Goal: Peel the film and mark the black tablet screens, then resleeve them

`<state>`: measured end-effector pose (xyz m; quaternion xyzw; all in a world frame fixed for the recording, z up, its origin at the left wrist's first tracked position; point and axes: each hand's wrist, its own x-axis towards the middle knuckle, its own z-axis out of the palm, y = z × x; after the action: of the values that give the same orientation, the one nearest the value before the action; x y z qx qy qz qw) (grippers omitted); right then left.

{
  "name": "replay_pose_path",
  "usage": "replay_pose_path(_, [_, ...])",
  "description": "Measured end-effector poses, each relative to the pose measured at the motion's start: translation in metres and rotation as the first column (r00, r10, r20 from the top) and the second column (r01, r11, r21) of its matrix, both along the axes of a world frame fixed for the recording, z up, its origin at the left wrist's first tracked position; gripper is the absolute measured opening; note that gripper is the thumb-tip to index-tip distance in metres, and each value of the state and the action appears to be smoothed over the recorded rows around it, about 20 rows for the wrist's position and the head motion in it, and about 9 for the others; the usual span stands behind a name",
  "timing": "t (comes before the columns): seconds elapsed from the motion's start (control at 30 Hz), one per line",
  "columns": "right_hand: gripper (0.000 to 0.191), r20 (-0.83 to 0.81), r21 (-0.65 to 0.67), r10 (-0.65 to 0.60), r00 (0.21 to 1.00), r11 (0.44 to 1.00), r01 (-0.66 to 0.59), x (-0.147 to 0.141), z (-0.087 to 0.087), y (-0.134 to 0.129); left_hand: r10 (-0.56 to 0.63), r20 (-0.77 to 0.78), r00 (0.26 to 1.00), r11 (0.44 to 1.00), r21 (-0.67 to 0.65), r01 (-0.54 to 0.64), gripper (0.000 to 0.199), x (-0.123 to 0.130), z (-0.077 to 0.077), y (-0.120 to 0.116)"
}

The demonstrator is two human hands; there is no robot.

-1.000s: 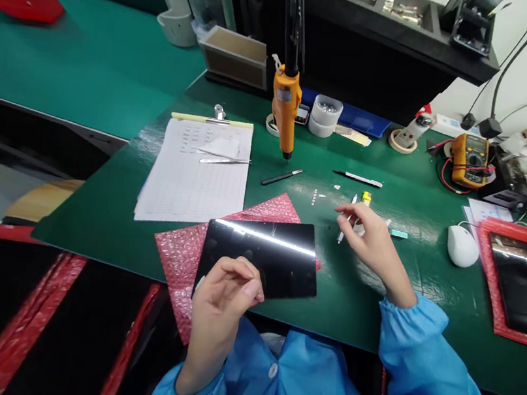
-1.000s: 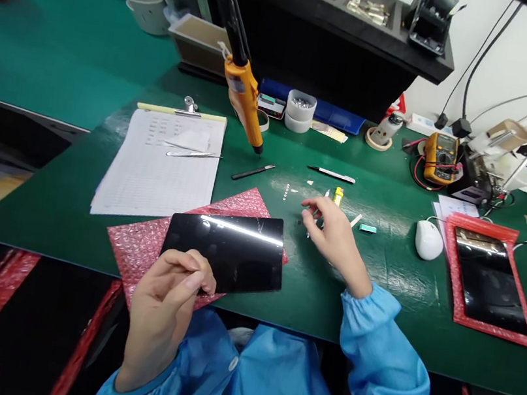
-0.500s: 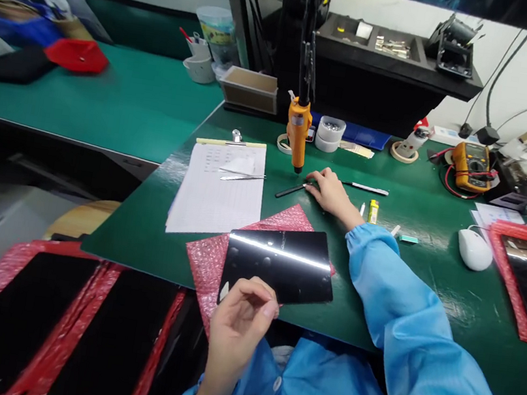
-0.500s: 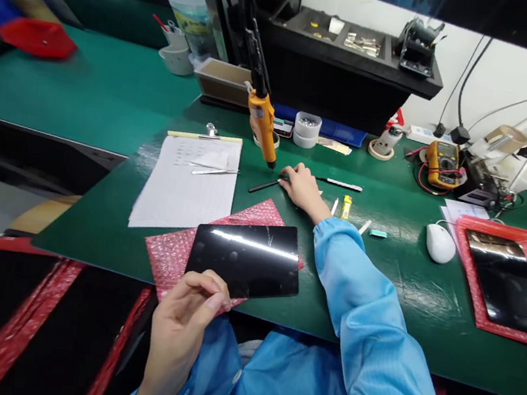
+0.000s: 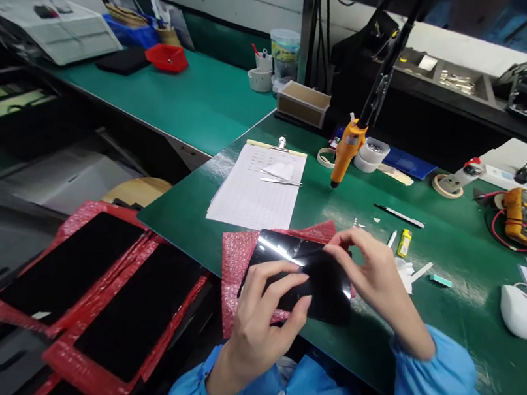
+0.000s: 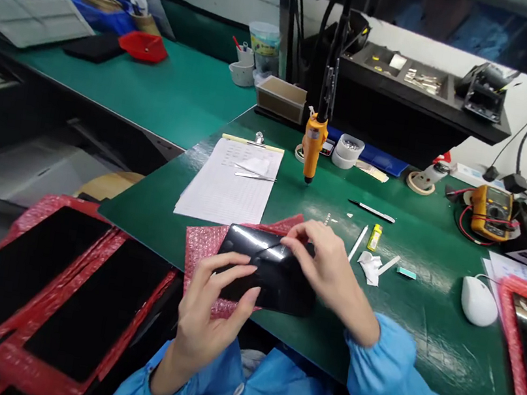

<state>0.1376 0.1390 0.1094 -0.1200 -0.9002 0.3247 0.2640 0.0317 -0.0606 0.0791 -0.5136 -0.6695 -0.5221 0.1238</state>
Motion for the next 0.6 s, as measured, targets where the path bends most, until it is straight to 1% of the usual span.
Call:
replay_pose_path(0.07, [0.009,-0.089,0.018,0.038,0.995,0.999,-0.037,0.011,0.011,-0.023,-0.004,-0.060,0.998,0.999,-0.050,0.001,0.024,-0.001,0.005,0.007])
replay_pose_path(0.13, [0.008,-0.133,0.002,0.064,0.989,0.998,-0.065,0.017,0.018,-0.037,-0.056,-0.043,0.998,0.996,-0.068,0.053,0.022,-0.001,0.009,0.012])
replay_pose_path(0.2, [0.009,-0.163,-0.027,0.069,0.984,0.997,-0.074,0.019,0.020,-0.045,-0.135,0.046,0.990,0.990,-0.044,0.137,0.018,0.000,0.011,0.014])
replay_pose_path(0.27, [0.004,-0.183,-0.044,0.055,0.982,0.997,-0.064,0.020,0.020,-0.047,-0.208,0.224,0.952,0.977,0.009,0.211,0.018,0.002,0.012,0.012])
replay_pose_path(0.3, [0.012,-0.188,-0.041,0.057,0.981,0.997,-0.066,0.021,0.019,-0.048,-0.237,0.347,0.908,0.971,0.043,0.237,0.019,0.004,0.013,0.010])
replay_pose_path(0.33, [0.024,-0.190,-0.030,0.071,0.979,0.996,-0.078,0.022,0.018,-0.048,-0.262,0.484,0.835,0.963,0.077,0.258,0.020,0.005,0.015,0.007])
replay_pose_path(0.4, [0.048,-0.172,0.006,0.130,0.976,0.991,-0.131,0.025,0.016,-0.049,-0.294,0.727,0.621,0.949,0.143,0.281,0.025,0.007,0.019,0.000])
replay_pose_path(0.43, [0.055,-0.156,0.021,0.169,0.973,0.986,-0.167,0.027,0.014,-0.051,-0.298,0.802,0.518,0.945,0.171,0.278,0.029,0.008,0.022,-0.004])
replay_pose_path(0.47, [0.059,-0.145,0.031,0.204,0.968,0.979,-0.202,0.029,0.012,-0.052,-0.292,0.850,0.439,0.945,0.185,0.271,0.032,0.009,0.025,-0.008])
replay_pose_path(0.5, [0.061,-0.142,0.031,0.228,0.963,0.974,-0.226,0.030,0.009,-0.055,-0.280,0.876,0.392,0.946,0.184,0.266,0.034,0.010,0.028,-0.011])
replay_pose_path(0.53, [0.060,-0.149,0.023,0.234,0.961,0.972,-0.234,0.031,0.006,-0.058,-0.268,0.889,0.371,0.949,0.178,0.260,0.036,0.010,0.030,-0.013])
replay_pose_path(0.6, [0.055,-0.213,0.007,0.207,0.955,0.978,-0.210,0.032,-0.001,-0.064,-0.252,0.898,0.360,0.948,0.154,0.278,0.037,0.013,0.033,-0.016])
